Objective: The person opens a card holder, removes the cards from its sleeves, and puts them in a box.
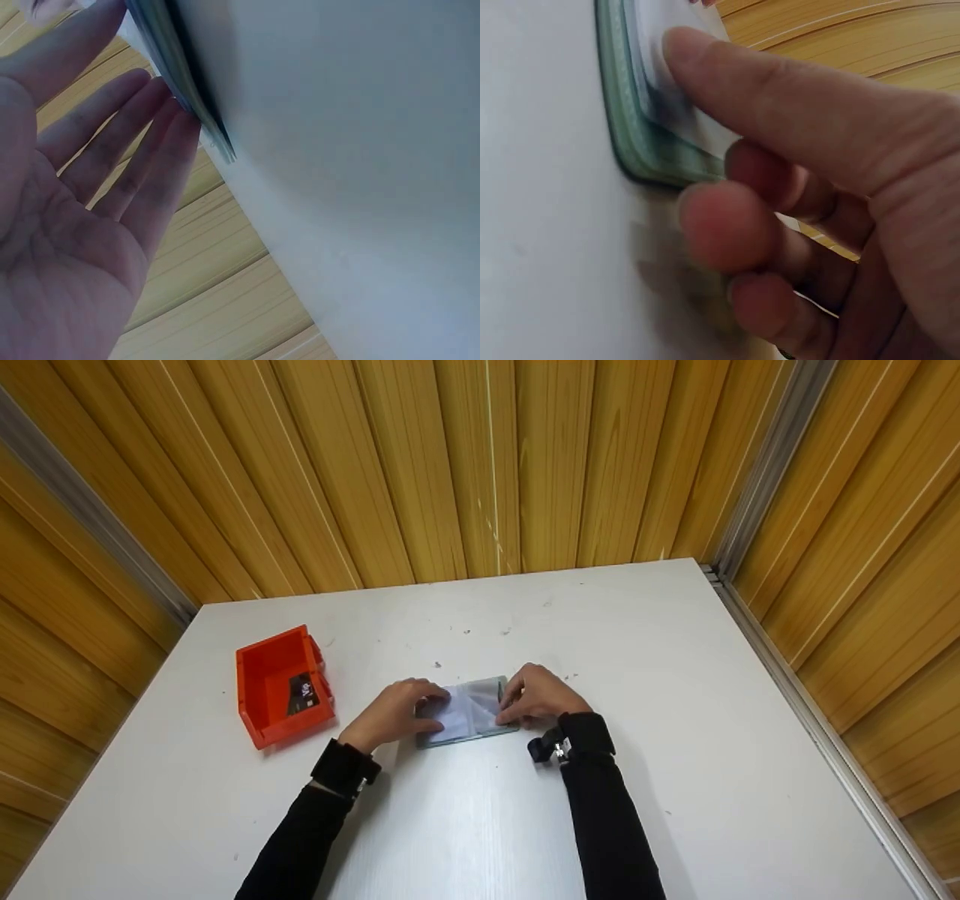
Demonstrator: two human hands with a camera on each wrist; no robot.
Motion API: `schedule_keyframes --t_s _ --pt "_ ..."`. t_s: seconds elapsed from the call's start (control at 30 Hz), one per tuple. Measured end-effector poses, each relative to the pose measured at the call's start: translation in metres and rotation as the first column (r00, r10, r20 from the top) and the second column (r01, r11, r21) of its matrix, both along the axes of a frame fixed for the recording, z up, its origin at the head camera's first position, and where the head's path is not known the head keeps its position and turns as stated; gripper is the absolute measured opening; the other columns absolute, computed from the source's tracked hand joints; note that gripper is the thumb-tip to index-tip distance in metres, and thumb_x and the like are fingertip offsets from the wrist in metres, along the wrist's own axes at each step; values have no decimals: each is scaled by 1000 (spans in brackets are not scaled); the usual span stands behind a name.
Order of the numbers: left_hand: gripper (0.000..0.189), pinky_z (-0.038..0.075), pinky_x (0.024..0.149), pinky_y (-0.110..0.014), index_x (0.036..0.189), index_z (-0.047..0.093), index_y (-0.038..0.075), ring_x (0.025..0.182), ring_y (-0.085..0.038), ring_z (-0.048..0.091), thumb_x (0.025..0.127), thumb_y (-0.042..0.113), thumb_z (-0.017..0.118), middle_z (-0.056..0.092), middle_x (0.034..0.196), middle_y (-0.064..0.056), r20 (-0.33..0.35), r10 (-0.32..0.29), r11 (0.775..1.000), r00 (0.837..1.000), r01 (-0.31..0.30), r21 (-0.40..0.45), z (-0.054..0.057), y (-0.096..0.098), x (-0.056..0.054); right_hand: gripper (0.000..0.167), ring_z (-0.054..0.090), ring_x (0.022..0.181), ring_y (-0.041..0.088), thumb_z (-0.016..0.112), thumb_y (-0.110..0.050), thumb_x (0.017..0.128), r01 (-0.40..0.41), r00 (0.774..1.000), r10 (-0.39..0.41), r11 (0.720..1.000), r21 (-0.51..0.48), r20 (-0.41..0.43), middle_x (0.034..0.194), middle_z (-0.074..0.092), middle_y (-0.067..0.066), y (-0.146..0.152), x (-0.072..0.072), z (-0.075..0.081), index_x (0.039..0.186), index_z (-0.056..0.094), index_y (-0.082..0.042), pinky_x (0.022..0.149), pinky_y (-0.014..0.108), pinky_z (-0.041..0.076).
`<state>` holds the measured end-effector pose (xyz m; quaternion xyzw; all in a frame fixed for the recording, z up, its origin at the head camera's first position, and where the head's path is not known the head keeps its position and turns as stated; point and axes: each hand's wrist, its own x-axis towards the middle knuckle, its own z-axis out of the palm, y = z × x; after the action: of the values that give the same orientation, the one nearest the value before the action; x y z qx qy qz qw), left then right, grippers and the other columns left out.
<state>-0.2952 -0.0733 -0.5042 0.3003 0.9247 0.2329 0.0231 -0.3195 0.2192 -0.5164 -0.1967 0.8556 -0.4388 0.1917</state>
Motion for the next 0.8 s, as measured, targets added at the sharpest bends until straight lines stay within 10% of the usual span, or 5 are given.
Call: schedule_keyframes --t_s 0.27,0.57,0.8 --pt "49 53 104 -37 128 72 7 112 -22 68 83 18 88 75 120 -7 -2 25 1000 1000 -25 2 2 3 -2 15 59 60 8 86 -27 86 -40 998 39 999 -21 -51 78 72 -2 -2 -1 2 94 84 -15 57 21 48" --pt "31 57 99 -41 127 70 6 117 -27 67 99 18 72 73 121 -10 -205 139 981 969 -106 163 12 3 -3 50 55 53 11 75 -41 94 -178 984 178 984 -32 7 74 64 -1 -36 7 5 139 68 -19 52 25 49" --pt "40 54 105 -42 129 70 5 124 -28 64 93 20 78 71 128 -11 -130 34 997 991 -25 68 8 6 1 49 48 55 8 80 -31 92 -203 978 205 978 55 -44 68 55 -5 -48 10 3 138 68 -21 53 21 41"
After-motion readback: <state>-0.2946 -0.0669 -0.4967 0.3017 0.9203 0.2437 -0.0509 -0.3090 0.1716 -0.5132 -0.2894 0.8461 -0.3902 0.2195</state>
